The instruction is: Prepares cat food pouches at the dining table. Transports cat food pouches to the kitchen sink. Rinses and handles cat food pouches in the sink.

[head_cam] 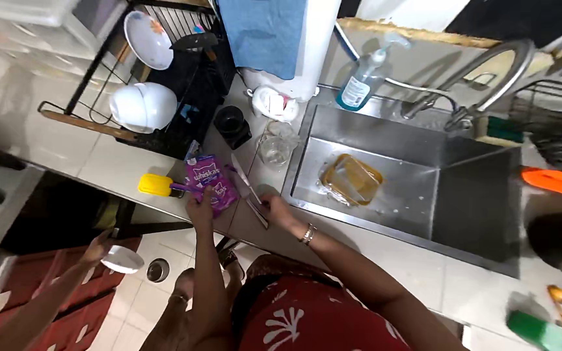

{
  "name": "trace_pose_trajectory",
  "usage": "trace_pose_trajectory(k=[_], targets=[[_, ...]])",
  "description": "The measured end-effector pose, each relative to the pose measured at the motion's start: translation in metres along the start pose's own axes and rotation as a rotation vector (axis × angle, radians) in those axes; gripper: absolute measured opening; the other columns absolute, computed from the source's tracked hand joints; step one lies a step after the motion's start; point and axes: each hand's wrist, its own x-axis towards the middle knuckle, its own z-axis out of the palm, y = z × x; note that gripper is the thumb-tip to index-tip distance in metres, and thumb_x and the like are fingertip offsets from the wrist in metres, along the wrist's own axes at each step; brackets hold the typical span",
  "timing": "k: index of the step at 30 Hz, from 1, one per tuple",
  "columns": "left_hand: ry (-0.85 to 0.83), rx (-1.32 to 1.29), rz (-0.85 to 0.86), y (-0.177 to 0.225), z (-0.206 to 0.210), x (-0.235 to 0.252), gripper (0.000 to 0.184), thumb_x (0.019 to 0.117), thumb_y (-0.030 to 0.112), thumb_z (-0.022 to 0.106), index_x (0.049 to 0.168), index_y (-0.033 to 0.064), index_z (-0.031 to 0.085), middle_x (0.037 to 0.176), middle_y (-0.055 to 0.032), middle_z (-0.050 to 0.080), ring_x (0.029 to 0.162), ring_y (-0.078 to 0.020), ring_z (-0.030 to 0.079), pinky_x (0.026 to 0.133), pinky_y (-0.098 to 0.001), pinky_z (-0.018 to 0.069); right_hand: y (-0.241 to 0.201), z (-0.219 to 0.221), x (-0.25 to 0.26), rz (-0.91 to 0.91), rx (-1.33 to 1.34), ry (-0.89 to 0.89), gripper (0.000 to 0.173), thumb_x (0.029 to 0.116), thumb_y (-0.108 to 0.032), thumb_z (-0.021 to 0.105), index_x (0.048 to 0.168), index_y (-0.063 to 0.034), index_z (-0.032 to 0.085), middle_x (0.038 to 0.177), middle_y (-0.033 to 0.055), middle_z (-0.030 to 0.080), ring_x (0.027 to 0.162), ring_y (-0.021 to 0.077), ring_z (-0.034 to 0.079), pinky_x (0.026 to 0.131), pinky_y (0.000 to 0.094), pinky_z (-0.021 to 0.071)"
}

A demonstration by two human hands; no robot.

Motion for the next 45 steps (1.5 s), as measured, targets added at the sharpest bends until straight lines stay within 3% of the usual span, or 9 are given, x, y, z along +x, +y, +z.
trace_pose_trajectory(k=[14, 21, 26, 31, 37, 40, 42, 43, 45], targets=[[-0.012, -0.103, 0.143, -0.002, -0.001, -0.024, 0.030, 0.0985, 0.014, 0.068, 0.123, -0.0022, 0.061, 0.100, -0.0094, 0.070, 0.084, -0.0099, 0.069, 0.080, -0.0319, 0.0589, 0.027, 0.001, -0.015, 0.032, 0.100, -0.001, 0.029, 0.1027, -0.015, 0.058, 0.125, 0.0031, 0.065, 0.118, 0.0221, 0.069, 0.112, 0.0321, 0.067, 0.102, 0.0486, 0.0501], [-0.174, -0.118, 0.181, 0.009, 0.011, -0.040, 0.033, 0.1026, 0.011, 0.059, 0.131, -0.0030, 0.052, 0.101, -0.0080, 0.069, 0.084, -0.0090, 0.069, 0.079, -0.0314, 0.0598, 0.023, -0.011, -0.017, 0.067, -0.058, 0.148, 0.033, 0.1041, -0.029, 0.057, 0.123, -0.0038, 0.067, 0.116, 0.0220, 0.070, 0.111, 0.0406, 0.067, 0.095, 0.0613, 0.0512], [-0.414, -0.163, 0.168, 0.008, 0.024, -0.057, 0.029, 0.1022, 0.009, 0.056, 0.129, -0.0023, 0.054, 0.098, -0.0028, 0.071, 0.085, -0.0067, 0.071, 0.081, -0.0299, 0.0608, 0.036, -0.028, -0.032, -0.234, 0.529, 0.162, 0.038, 0.1076, -0.026, 0.054, 0.133, 0.0015, 0.060, 0.118, 0.0208, 0.068, 0.101, 0.0270, 0.069, 0.092, 0.0446, 0.0564], [-0.436, -0.228, 0.136, 0.010, 0.054, -0.076, 0.023, 0.0985, 0.003, 0.060, 0.120, -0.0055, 0.059, 0.095, -0.0035, 0.072, 0.084, -0.0070, 0.071, 0.081, -0.0292, 0.0607, 0.050, -0.034, -0.051, -0.297, 0.538, 0.379, 0.023, 0.1028, -0.016, 0.062, 0.109, 0.0053, 0.070, 0.095, 0.0158, 0.072, 0.085, 0.0197, 0.069, 0.083, 0.0397, 0.0576], [-0.306, -0.122, 0.120, 0.008, 0.052, -0.062, 0.019, 0.1006, 0.010, 0.061, 0.111, -0.0061, 0.062, 0.090, -0.0048, 0.070, 0.080, -0.0077, 0.069, 0.078, -0.0300, 0.0599, 0.104, -0.057, -0.086, -0.146, 0.735, 0.569, 0.015, 0.0995, -0.012, 0.067, 0.096, 0.0029, 0.069, 0.083, 0.0069, 0.068, 0.075, 0.0093, 0.064, 0.074, 0.0300, 0.0561], [-0.159, 0.284, 0.187, 0.010, 0.042, -0.054, 0.049, 0.0951, 0.023, 0.073, 0.128, -0.0103, 0.059, 0.113, -0.0252, 0.068, 0.105, -0.0290, 0.068, 0.094, -0.0445, 0.0544, 0.146, -0.072, -0.108, -0.058, 0.754, 0.728, 0.013, 0.0959, -0.009, 0.071, 0.094, 0.0038, 0.069, 0.083, 0.0081, 0.069, 0.075, 0.0105, 0.065, 0.074, 0.0304, 0.0567], [-0.101, 0.528, 0.249, 0.032, 0.046, -0.066, 0.088, 0.0905, 0.029, 0.077, 0.151, -0.0157, 0.032, 0.146, -0.0438, 0.041, 0.136, -0.0581, 0.042, 0.112, -0.0643, 0.0351, 0.167, -0.084, -0.123, -0.014, 0.777, 0.798, 0.012, 0.0941, -0.007, 0.073, 0.093, 0.0042, 0.069, 0.083, 0.0093, 0.069, 0.075, 0.0116, 0.066, 0.074, 0.0308, 0.0576], [-0.082, 0.582, 0.332, 0.046, 0.054, -0.077, 0.090, 0.0907, 0.028, 0.076, 0.152, -0.0164, 0.028, 0.150, -0.0455, 0.034, 0.139, -0.0628, 0.034, 0.114, -0.0672, 0.0314, 0.174, -0.089, -0.131, -0.001, 0.777, 0.818, 0.012, 0.0933, -0.006, 0.073, 0.091, 0.0042, 0.068, 0.082, 0.0089, 0.069, 0.074, 0.0111, 0.065, 0.073, 0.0302, 0.0572], [-0.195, 0.558, 0.528, 0.071, 0.085, -0.105, 0.063, 0.0962, 0.022, 0.069, 0.143, -0.0136, 0.048, 0.142, -0.0409, 0.047, 0.133, -0.0590, 0.045, 0.109, -0.0659, 0.0388, 0.182, -0.098, -0.145, -0.002, 0.738, 0.797, 0.011, 0.0930, -0.005, 0.074, 0.092, 0.0046, 0.068, 0.082, 0.0084, 0.069, 0.073, 0.0101, 0.066, 0.073, 0.0292, 0.0572]])
